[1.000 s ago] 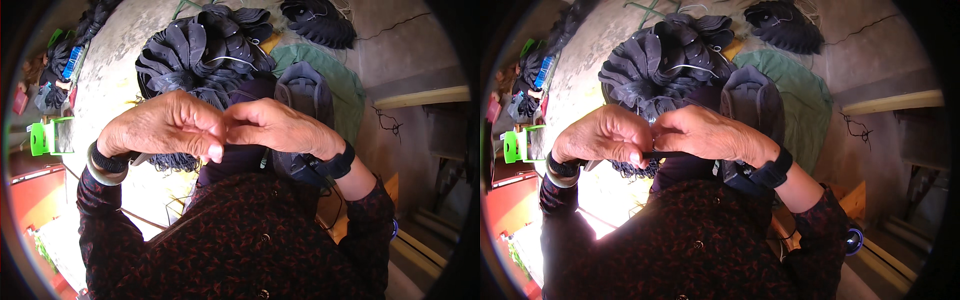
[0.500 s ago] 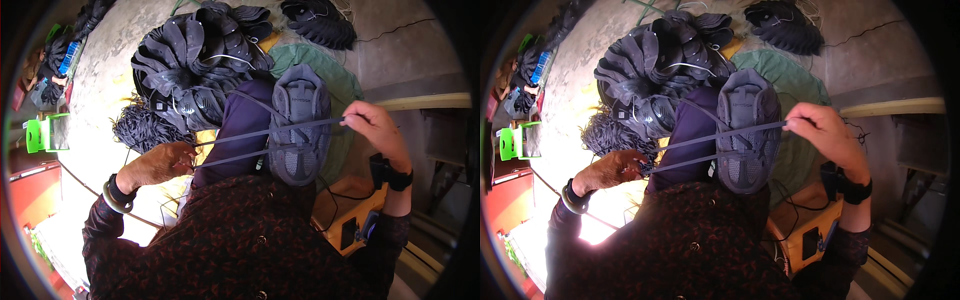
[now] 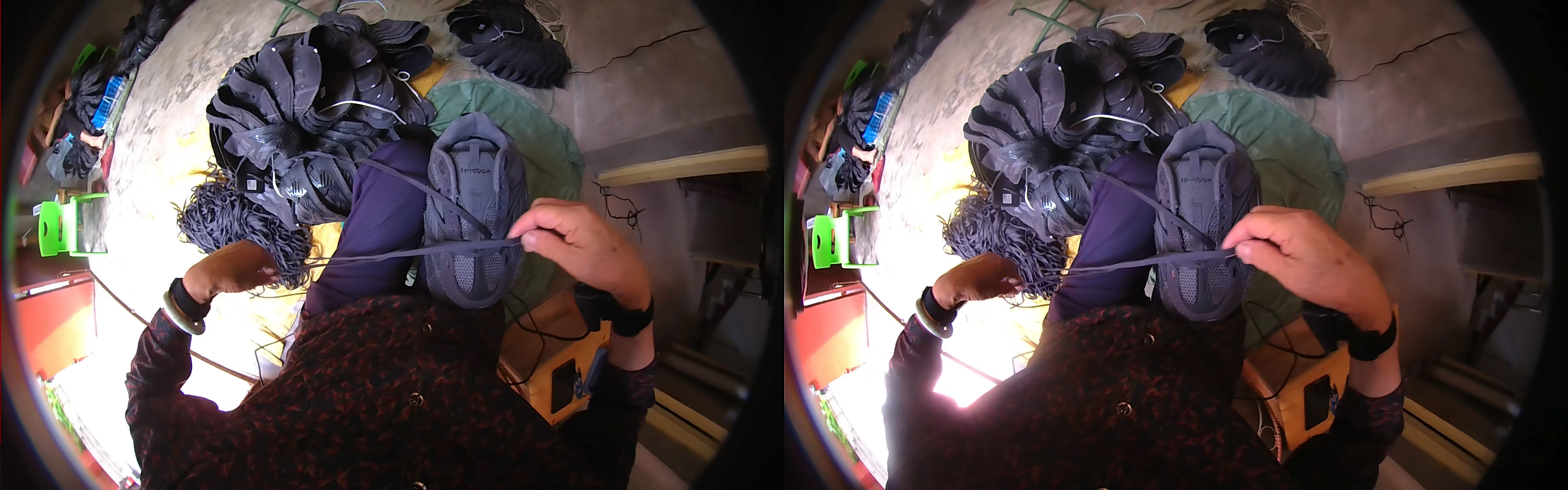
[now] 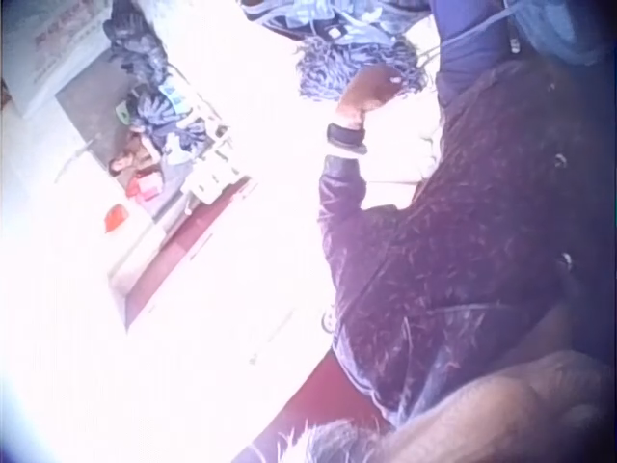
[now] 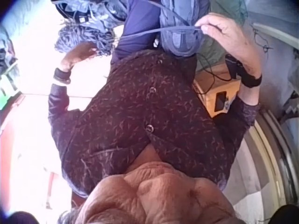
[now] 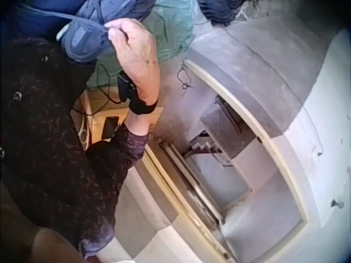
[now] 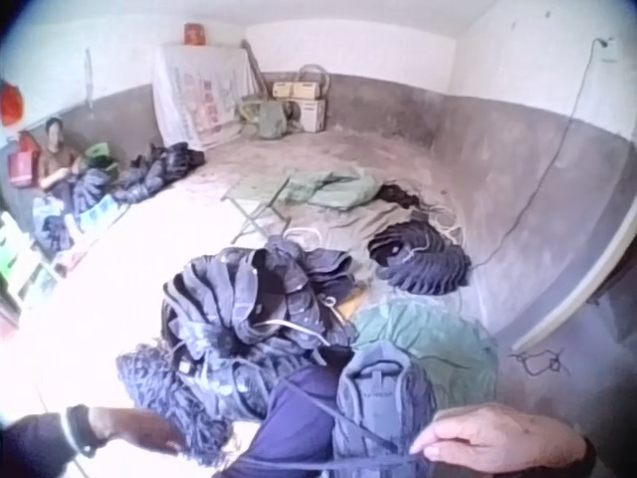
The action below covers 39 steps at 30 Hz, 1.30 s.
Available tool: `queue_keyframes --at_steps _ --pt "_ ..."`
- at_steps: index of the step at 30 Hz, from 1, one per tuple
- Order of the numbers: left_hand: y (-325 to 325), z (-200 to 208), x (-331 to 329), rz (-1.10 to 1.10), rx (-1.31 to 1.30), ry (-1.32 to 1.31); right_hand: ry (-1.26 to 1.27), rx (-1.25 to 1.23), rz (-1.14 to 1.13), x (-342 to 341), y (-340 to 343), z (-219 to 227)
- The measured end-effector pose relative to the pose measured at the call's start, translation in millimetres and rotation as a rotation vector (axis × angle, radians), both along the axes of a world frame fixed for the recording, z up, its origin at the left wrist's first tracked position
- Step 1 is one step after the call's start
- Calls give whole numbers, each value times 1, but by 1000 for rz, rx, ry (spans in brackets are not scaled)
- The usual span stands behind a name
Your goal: Insert and pull shoelaces through the eyelets of a shoe upper.
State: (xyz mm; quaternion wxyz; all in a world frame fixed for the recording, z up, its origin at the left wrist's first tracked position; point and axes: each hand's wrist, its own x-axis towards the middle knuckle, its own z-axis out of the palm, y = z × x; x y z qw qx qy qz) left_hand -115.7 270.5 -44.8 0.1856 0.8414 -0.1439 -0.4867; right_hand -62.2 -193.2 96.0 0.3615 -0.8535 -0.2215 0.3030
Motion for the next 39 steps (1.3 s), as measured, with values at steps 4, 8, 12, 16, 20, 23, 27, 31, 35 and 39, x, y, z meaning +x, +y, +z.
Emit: queue_keyframes --at_steps 4,8,12,16,20,23,27,31,35,39 --pt "-87 38 29 222 -596 -249 -131 38 27 -2 25 -14" --pt "-161 80 49 431 -846 45 -140 39 -7 -1 44 -12" --pt "-191 62 65 359 -1025 190 -236 103 -19 0 49 -23" --pt "-190 60 70 291 -930 244 -190 40 -65 -2 42 -23" --pt "-184 46 62 321 -852 225 -179 16 -75 -6 34 -29" --pt "-185 45 59 305 -876 216 -177 29 -95 -11 35 -34" --pt "-190 43 60 226 -924 21 -173 19 -117 -14 40 -36" --pt "-191 47 61 131 -907 -232 -117 103 -199 -18 42 -37" --pt "-189 42 59 178 -980 -375 -252 31 -164 -29 33 -48" --pt "-191 35 50 396 -904 -58 -361 -23 -183 -41 33 -60"
